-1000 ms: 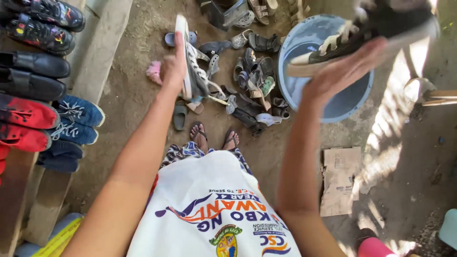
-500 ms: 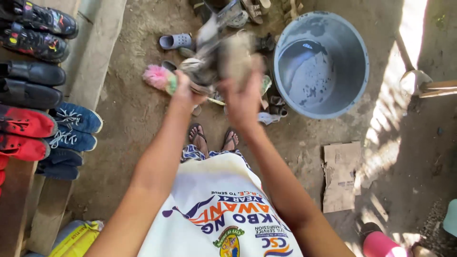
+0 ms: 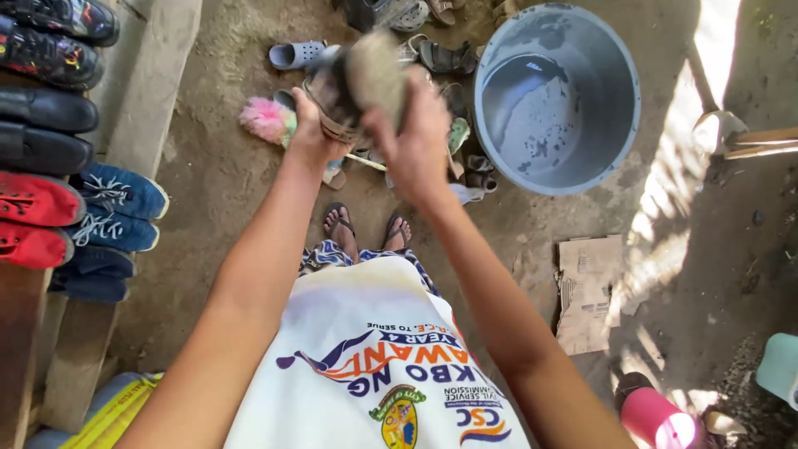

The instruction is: Organize and clean various shoes and sandals on the floor.

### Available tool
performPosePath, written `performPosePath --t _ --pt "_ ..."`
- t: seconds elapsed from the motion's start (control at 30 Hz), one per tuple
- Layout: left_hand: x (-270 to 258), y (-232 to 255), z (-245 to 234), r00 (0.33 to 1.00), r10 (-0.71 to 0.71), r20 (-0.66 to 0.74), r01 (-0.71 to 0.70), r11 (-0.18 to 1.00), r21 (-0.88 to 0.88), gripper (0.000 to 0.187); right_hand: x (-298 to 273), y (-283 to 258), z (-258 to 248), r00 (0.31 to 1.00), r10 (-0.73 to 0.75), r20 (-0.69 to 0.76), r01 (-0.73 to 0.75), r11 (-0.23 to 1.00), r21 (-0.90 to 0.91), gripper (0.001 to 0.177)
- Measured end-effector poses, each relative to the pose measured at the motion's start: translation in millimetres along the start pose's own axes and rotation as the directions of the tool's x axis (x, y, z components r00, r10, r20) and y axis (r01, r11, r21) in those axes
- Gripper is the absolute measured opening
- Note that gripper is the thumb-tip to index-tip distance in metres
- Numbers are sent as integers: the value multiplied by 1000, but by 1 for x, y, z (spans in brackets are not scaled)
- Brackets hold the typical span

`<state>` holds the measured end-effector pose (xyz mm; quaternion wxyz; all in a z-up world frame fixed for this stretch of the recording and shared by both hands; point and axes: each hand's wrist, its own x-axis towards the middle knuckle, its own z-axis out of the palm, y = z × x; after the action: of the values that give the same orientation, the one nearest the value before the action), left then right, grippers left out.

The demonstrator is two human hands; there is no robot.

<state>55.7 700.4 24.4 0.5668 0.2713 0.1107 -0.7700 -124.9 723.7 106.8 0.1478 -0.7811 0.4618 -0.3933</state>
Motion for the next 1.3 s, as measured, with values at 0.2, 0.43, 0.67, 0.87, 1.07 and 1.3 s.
performPosePath --t 0.2,0.43,0.67,0.87,1.07,1.3 --pt "-1 -14 -18 943 -101 -316 270 789 552 102 -5 99 58 764 600 237 -555 799 -232 59" --pt "27 13 -65 987 124 -104 -81 933 350 94 33 117 -16 894 330 -302 -292 942 166 75" --pt "81 -14 -99 940 277 -199 -100 781 616 104 -57 112 42 816 403 414 -447 895 11 72" --pt "40 35 -86 693 594 -408 -49 604 796 108 0 181 5 457 873 -167 -576 434 692 48" --pt "41 -38 -35 779 591 -210 283 -33 959 121 -66 69 90 770 518 373 -635 682 363 51" --pt "-5 -40 -20 850 525 41 31 -127 991 104 -63 157 136 368 772 518 -675 -161 720 55"
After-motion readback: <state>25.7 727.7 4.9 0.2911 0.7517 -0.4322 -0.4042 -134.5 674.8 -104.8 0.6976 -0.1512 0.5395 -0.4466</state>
